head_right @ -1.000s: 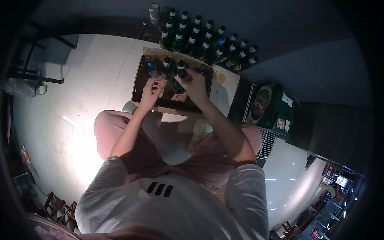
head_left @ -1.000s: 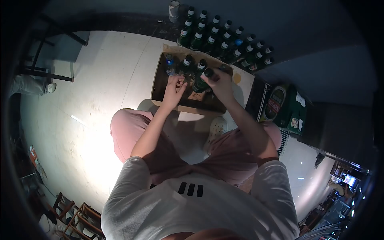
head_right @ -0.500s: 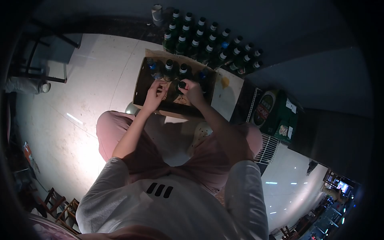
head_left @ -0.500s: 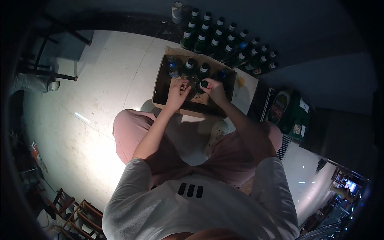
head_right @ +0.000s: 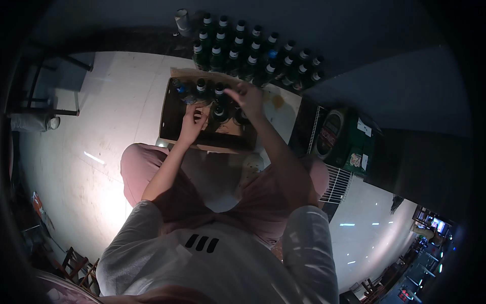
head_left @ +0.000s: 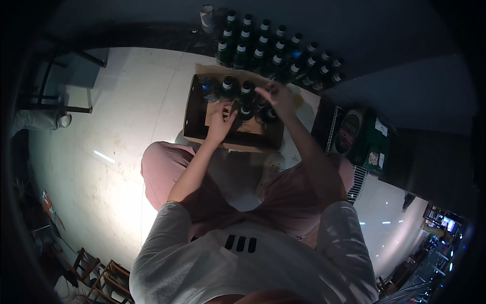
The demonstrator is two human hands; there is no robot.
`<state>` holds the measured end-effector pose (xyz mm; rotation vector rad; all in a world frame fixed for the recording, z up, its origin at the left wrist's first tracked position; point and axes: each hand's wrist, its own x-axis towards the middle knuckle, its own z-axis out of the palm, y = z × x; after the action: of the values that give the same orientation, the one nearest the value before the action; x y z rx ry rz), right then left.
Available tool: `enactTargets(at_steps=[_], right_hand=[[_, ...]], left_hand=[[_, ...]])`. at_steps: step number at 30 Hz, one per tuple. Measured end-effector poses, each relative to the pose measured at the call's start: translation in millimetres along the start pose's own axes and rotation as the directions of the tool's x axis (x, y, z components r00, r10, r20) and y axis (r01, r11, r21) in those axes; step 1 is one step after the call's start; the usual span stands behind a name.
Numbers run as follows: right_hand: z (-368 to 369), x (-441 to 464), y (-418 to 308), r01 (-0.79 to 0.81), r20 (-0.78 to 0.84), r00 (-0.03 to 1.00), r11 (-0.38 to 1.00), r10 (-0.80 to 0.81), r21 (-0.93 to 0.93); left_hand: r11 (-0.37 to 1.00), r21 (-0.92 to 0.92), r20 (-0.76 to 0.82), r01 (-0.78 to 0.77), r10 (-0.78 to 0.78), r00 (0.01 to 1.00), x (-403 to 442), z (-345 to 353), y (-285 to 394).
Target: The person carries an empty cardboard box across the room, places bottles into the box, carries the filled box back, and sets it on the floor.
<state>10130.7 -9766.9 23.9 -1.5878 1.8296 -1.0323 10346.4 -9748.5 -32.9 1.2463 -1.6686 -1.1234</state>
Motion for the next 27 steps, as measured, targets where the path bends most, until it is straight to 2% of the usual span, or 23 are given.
enactTargets(at_steps=[1,3,4,6,7,9,11,12,13,15,19,22,24,26,27], right_hand=[[-10,7,3,-0.001,-0.001,1.0,1.0,0.001,0.0],[-27,19,11,-0.22,-0.235,0.951,0.974,0.199,-0.063],[-31,25,26,-0.219,-0.234,0.952,0.974,0.199,-0.06],[-33,32,56,-0.281,-0.411,0.891,0.946,0.193,-0.164],[-33,34,66,-0.279,-0.408,0.892,0.947,0.194,-0.161],[-31,39,84,-0.313,-0.404,0.873,0.949,0.272,-0.037],[-28,51,102,-0.346,-0.431,0.841,0.938,0.328,0.038],[-24,56,114,-0.381,-0.456,0.801,0.918,0.387,0.111],[-18,63,132,-0.38,-0.451,0.804,0.918,0.389,0.114],[-8,76,154,-0.223,-0.546,0.818,0.975,0.18,-0.012],[-10,92,165,-0.163,-0.449,0.873,0.981,0.192,0.102],[-4,100,171,-0.119,-0.443,0.876,0.976,0.191,0.185],[-5,99,174,-0.14,-0.44,0.876,0.977,0.197,0.159],[-9,94,171,-0.162,-0.436,0.877,0.979,0.201,0.126],[-16,90,161,-0.153,-0.445,0.882,0.987,0.155,0.041]], left_hand=[[0.999,-0.014,-0.004,0.051,-0.051,0.999,0,1,4],[0.995,-0.025,-0.01,0.1,-0.1,0.995,1,3,4],[0.996,-0.02,-0.024,0.082,-0.083,0.996,2,6,1],[0.998,-0.01,-0.041,0.064,-0.064,0.997,5,10,-1],[0.997,-0.007,-0.033,0.078,-0.078,0.996,6,11,1],[0.996,0.001,-0.03,0.095,-0.095,0.995,8,12,6],[0.965,-0.163,0.014,0.208,-0.208,0.978,10,12,14],[0.965,-0.158,0.01,0.211,-0.213,0.977,11,12,18],[0.974,-0.143,-0.001,0.174,-0.176,0.984,13,12,22],[0.983,-0.122,-0.018,0.139,-0.143,0.99,15,13,22],[0.985,-0.095,-0.055,0.141,-0.147,0.988,14,15,20],[0.986,-0.078,-0.053,0.15,-0.154,0.987,14,15,22],[0.981,-0.076,-0.048,0.178,-0.182,0.982,14,13,23],[0.99,-0.055,-0.046,0.132,-0.134,0.99,14,9,25],[0.989,-0.06,-0.043,0.132,-0.135,0.99,12,8,25]])
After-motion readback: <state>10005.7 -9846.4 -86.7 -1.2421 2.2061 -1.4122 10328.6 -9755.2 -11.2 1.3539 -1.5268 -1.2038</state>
